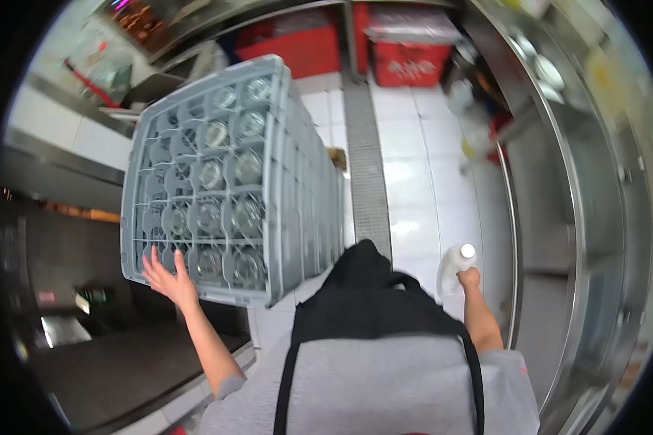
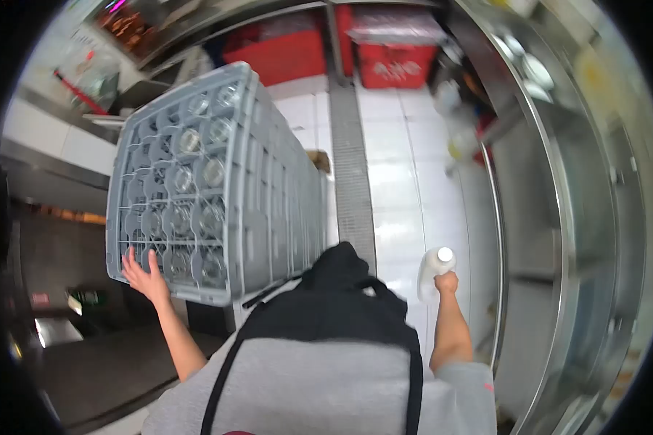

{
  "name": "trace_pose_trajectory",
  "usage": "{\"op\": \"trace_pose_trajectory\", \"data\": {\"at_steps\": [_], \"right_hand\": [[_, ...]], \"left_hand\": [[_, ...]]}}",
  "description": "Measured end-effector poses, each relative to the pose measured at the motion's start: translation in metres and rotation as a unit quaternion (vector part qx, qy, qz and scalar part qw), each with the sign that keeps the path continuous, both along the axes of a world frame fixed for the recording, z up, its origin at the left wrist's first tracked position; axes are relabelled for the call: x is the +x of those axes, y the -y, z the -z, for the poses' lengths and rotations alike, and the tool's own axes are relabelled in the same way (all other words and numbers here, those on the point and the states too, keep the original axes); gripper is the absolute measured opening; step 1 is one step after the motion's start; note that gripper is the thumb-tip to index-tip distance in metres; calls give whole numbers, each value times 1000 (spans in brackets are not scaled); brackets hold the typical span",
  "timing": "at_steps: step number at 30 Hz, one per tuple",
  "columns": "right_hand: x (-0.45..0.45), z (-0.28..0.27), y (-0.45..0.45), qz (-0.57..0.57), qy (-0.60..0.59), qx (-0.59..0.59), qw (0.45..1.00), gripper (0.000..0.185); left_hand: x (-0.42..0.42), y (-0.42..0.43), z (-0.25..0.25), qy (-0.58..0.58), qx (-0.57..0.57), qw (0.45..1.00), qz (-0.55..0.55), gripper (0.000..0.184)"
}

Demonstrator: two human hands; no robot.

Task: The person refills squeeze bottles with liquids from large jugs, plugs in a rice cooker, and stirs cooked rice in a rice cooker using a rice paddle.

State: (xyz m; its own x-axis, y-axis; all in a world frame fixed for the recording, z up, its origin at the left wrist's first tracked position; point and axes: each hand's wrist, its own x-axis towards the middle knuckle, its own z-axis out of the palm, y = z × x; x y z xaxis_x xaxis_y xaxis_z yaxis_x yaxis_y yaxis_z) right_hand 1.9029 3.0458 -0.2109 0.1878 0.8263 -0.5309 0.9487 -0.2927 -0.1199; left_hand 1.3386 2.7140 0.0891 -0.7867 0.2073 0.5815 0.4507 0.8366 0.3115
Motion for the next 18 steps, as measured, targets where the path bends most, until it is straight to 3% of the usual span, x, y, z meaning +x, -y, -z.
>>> {"op": "trace_pose_trajectory", "data": {"at_steps": [2,4,8,9,11,14,15,17,18], "right_hand": [[-81,-3,-102,-52,-38,57,996,36],[-160,-7,-196,-126,-154,98,975,35],[-352,-87,-315,-249,-288,152,912,35],[-394,-95,-339,-279,-330,154,888,34],[-473,-116,-379,-319,-392,141,852,33],[-565,-153,-407,-363,-450,114,808,30],[-591,-160,-409,-375,-461,106,797,30],[-637,-174,-413,-381,-471,85,791,29],[-662,-179,-416,-390,-473,90,785,27]], "left_hand": [[0,-1,1,23,-20,995,-94,56],[-6,7,6,44,-2,987,-156,57],[-11,33,21,78,18,963,-256,61],[-9,34,22,136,154,943,-264,62],[-7,48,36,144,274,918,-250,62],[2,39,27,198,314,860,-350,59],[4,46,25,183,318,856,-363,59],[6,62,34,278,123,863,-403,58],[6,67,34,265,133,861,-413,58]]}}
